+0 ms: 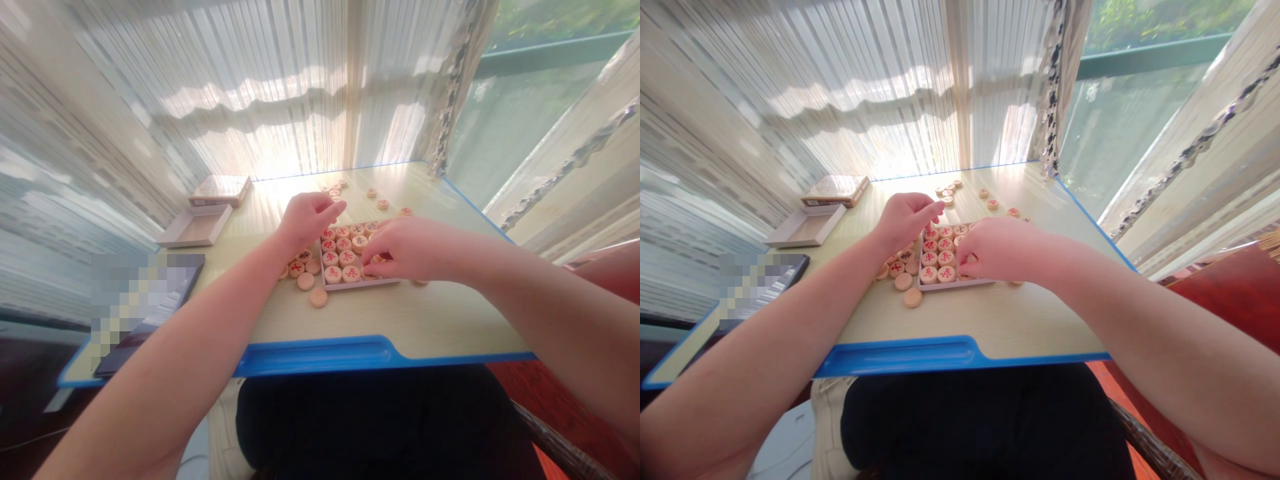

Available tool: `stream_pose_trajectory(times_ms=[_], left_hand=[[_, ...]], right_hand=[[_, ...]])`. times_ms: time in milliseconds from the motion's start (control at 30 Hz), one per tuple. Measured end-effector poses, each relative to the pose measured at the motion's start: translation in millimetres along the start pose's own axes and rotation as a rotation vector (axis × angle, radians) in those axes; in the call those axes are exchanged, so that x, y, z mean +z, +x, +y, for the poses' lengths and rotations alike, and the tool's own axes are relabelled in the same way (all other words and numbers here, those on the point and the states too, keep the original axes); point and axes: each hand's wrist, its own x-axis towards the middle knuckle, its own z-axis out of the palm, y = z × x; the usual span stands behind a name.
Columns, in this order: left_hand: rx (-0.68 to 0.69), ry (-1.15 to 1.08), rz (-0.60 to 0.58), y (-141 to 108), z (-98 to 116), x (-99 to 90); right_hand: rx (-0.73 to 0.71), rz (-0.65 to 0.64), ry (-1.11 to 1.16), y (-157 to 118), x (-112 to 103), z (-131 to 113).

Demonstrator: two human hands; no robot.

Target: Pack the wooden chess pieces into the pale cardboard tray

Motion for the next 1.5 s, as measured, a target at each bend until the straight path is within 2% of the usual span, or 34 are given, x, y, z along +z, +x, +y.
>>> stream_pose_trajectory(times_ms=[200,367,567,767,1033,1233,1500], left_hand=[[0.028,-0.011,0.099,1.5,-0.6,-2.0],[0.043,0.001,0.088,2.0,-2.8,0.2],[0.059,0.028,0.073,1.4,-3.4,0.9],[0.076,0.039,0.064,2.9,-5.7,0.1],[0.093,0.058,0.054,2.8,-7.0,0.3],[0.104,0.117,0.031,5.2,-10.0,1.2],[0.113,0.143,0.036,4.7,-11.3,0.5]], right_hand=[[-0.075,0.114,-0.01,0.5,3.5,-2.8],[-0.14,0.274,0.012,-2.1,7.9,-10.6],[-0.162,0.184,0.018,-1.5,11.8,-10.8],[-0.186,0.16,0.051,0.4,11.9,-8.1],[-0.178,0.193,0.057,-0.8,11.8,-8.6],[-0.004,0.333,-0.058,5.9,17.9,-8.0],[-0.008,0.273,-0.039,9.9,21.1,-4.3]])
